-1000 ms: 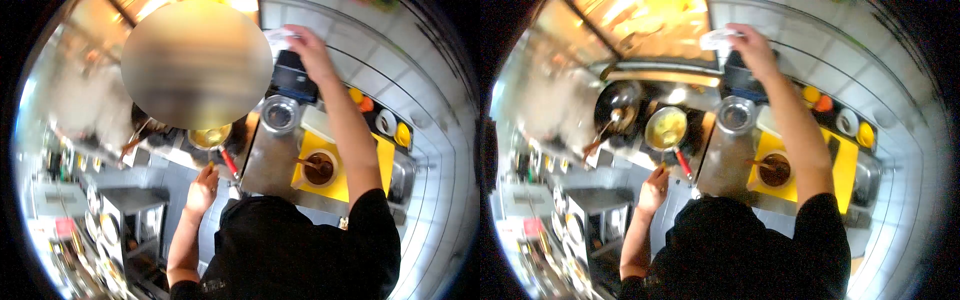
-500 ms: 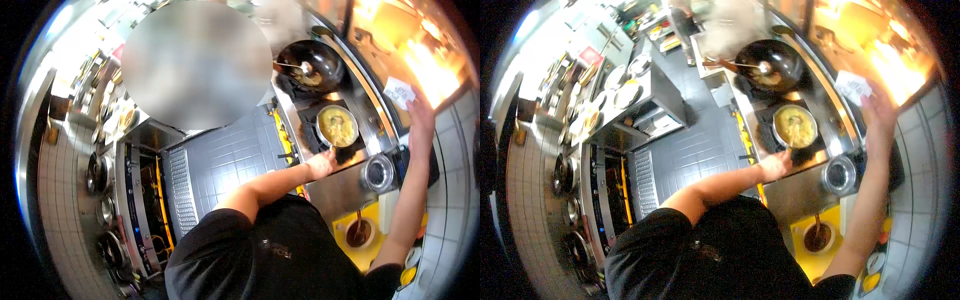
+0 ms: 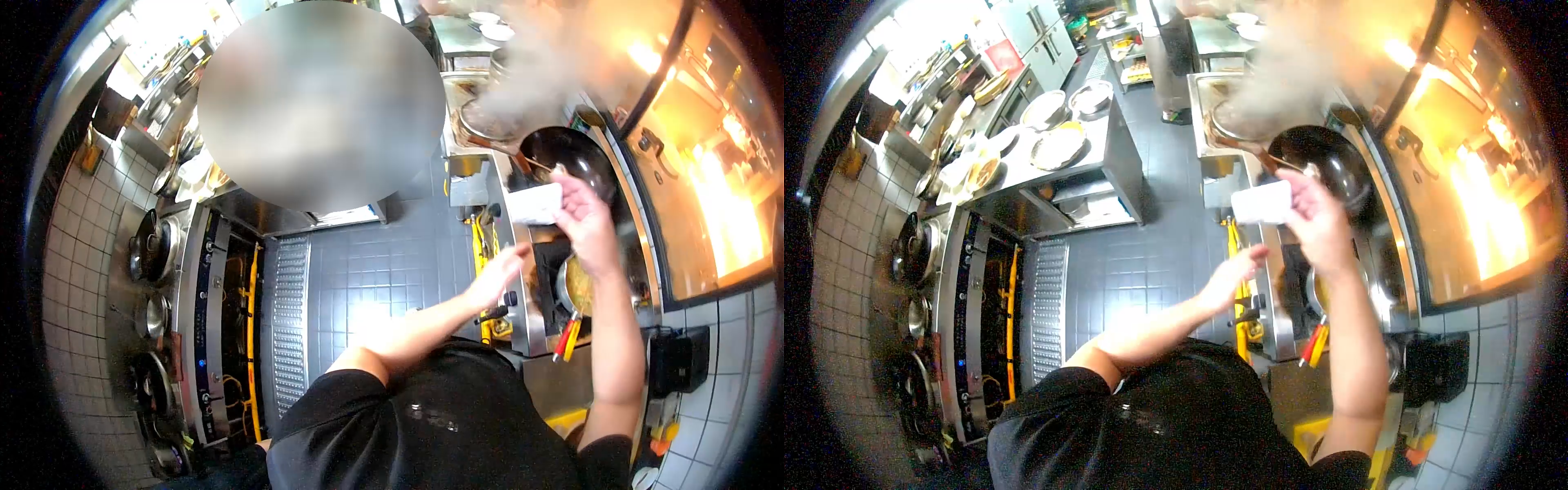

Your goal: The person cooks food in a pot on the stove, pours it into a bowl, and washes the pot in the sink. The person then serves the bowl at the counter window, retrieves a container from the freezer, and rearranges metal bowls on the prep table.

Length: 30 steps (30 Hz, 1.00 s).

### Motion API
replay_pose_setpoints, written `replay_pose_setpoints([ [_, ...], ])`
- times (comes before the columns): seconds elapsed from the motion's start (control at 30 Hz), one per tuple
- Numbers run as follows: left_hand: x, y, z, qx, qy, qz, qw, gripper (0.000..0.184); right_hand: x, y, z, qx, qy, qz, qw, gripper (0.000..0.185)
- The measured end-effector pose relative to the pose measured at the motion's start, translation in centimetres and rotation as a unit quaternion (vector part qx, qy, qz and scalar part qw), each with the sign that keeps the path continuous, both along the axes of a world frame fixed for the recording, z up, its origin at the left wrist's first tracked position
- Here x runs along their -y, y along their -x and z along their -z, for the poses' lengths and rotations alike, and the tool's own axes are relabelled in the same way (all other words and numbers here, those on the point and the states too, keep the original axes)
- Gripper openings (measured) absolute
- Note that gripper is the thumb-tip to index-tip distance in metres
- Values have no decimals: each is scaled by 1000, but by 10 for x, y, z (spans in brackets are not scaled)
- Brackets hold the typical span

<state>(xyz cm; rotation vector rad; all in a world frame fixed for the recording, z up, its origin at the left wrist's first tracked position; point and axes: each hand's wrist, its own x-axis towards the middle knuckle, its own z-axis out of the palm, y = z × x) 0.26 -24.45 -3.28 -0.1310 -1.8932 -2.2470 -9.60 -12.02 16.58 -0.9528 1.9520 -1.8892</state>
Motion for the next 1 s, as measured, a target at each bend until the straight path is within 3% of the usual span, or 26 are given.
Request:
replay_pose_setpoints([
  [0.07, 60, 8, -31, -17, -294, 8, 956, 58, 51, 2, 12, 33, -60, -20, 997, 51],
  [0.13, 121, 6, -43, -71, -345, -7, 936, 49, 107, 3, 30, 66, -46, -66, 995, 52],
  [0.23, 201, -10, -56, 25, -225, -145, 963, 37, 188, 5, 62, 56, -54, -113, 991, 49],
  [0.33, 261, -23, -52, 74, -57, -283, 954, 27, 257, 3, 88, 55, -74, -113, 989, 48],
  [0.4, 289, -38, -58, 91, 9, -318, 944, 22, 293, 0, 110, 37, -80, -98, 991, 44],
  [0.6, 359, -62, -33, 58, -36, -370, 927, 21, 369, -12, 124, 172, -141, -149, 963, 27],
  [0.63, 366, -69, -35, 69, -62, -351, 932, 22, 380, -13, 127, 159, -146, -151, 965, 18],
  [0.73, 372, -87, -41, 61, -148, -338, 928, 24, 407, -15, 122, 143, -183, -180, 956, 16],
  [0.9, 398, -134, -8, 85, -157, -398, 900, 20, 462, -24, 124, 83, -195, -249, 945, 15],
  [1.0, 384, -176, 44, 157, -123, -447, 872, 17, 475, -6, 140, 119, -181, -222, 951, 14],
])
